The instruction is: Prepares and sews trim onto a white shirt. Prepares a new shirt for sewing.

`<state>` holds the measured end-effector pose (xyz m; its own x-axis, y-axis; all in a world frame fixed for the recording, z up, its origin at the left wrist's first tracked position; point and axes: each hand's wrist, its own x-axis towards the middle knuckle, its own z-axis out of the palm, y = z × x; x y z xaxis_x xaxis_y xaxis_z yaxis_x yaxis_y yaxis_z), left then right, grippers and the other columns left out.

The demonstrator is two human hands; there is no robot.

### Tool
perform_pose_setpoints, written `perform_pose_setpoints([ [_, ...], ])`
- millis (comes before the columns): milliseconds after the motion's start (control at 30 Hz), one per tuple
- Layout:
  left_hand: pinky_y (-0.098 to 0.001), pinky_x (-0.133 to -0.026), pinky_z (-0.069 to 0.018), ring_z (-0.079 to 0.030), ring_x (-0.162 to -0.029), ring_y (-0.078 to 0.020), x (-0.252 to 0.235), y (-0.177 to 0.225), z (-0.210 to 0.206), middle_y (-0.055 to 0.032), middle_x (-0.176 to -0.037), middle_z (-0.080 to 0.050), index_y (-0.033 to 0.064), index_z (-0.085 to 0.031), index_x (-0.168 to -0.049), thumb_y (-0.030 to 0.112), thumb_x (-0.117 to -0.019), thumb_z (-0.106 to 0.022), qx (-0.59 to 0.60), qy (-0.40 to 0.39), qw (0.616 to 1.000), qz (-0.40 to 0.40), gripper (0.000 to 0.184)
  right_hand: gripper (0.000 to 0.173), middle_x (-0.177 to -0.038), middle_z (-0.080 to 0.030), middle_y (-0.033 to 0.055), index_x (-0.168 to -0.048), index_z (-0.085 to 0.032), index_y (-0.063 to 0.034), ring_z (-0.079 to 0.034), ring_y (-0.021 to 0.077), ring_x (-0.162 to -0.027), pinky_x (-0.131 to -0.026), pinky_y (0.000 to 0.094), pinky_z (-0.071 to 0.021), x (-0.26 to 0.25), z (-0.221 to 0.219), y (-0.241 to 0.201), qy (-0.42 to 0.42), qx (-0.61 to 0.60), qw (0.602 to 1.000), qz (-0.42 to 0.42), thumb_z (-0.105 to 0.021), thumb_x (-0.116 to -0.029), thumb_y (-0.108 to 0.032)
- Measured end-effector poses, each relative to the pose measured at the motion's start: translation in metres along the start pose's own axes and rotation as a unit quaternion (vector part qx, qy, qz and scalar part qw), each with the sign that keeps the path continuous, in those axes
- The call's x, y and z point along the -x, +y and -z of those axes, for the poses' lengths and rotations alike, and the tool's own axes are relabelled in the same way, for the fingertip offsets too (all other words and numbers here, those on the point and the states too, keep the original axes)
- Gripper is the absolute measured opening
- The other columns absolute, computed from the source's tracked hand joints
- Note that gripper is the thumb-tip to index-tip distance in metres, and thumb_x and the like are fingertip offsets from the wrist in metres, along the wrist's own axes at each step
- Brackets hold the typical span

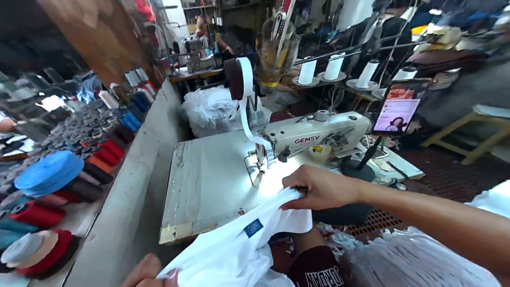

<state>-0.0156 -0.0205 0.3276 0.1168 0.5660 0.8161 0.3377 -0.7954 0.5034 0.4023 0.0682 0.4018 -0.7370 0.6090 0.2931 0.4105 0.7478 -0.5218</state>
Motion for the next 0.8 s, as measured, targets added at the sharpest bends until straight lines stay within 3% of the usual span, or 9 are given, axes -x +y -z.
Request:
perform_pose_setpoints([
  [100, -0.0177, -0.069, -0.0477, -0.056, -0.075, -0.0019, -0.017, 0.002, -0.021, 0.0070, -0.076, -0.055, 0.0180, -0.057, -0.076, 0.021, -0.0921, -0.072, -0.069, -0.001, 0.995, -0.069, 0.022, 0.040, -0.061, -0.050, -0.0019, -0.081, -0.060, -0.0087, -0.048, 0.0055, -0.055, -0.049, 0.0248, -0.0372, 0.030, 0.023, -0.006, 0.022, 0.062, 0.998, -0.019, -0.068, -0.0958, -0.045],
  [300, -0.0203, -0.071, -0.0465, -0.055, -0.075, -0.0054, -0.067, 0.017, -0.068, 0.0044, -0.074, -0.053, 0.0166, -0.052, -0.075, 0.020, -0.0928, -0.071, -0.091, 0.008, 0.978, -0.187, 0.026, 0.039, -0.059, -0.048, -0.0035, -0.079, -0.059, -0.0117, -0.047, 0.0056, -0.053, -0.047, 0.0254, -0.0365, 0.096, 0.053, -0.032, 0.074, 0.135, 0.987, -0.052, -0.066, -0.0955, -0.046],
  [500, -0.0212, -0.069, -0.0441, -0.052, -0.071, -0.0059, -0.147, 0.066, -0.172, 0.0045, -0.073, -0.049, 0.0181, -0.048, -0.076, 0.022, -0.0945, -0.066, 0.022, 0.004, 0.950, -0.313, 0.026, 0.036, -0.060, -0.051, 0.0024, -0.079, -0.059, -0.0088, -0.053, 0.0162, -0.054, -0.048, 0.0374, -0.0417, 0.182, 0.081, -0.052, 0.129, 0.212, 0.954, -0.169, -0.068, -0.0924, -0.042],
  [667, -0.0214, -0.068, -0.0447, -0.052, -0.070, -0.0066, -0.165, 0.095, -0.266, 0.0041, -0.073, -0.050, 0.0181, -0.048, -0.075, 0.022, -0.0937, -0.067, 0.138, -0.022, 0.922, -0.360, 0.026, 0.039, -0.064, -0.052, -0.0007, -0.085, -0.063, -0.0096, -0.052, 0.0099, -0.058, -0.051, 0.0311, -0.0411, 0.274, 0.111, -0.075, 0.196, 0.236, 0.904, -0.297, -0.068, -0.0944, -0.047],
  [800, -0.0205, -0.070, -0.0453, -0.053, -0.071, -0.0053, -0.161, 0.101, -0.298, 0.0055, -0.074, -0.050, 0.0193, -0.049, -0.076, 0.022, -0.0931, -0.067, 0.182, -0.046, 0.916, -0.355, 0.025, 0.041, -0.061, -0.048, -0.0014, -0.080, -0.058, -0.0097, -0.048, 0.0085, -0.056, -0.050, 0.0294, -0.0372, 0.309, 0.103, -0.089, 0.225, 0.241, 0.887, -0.324, -0.068, -0.0948, -0.047],
])
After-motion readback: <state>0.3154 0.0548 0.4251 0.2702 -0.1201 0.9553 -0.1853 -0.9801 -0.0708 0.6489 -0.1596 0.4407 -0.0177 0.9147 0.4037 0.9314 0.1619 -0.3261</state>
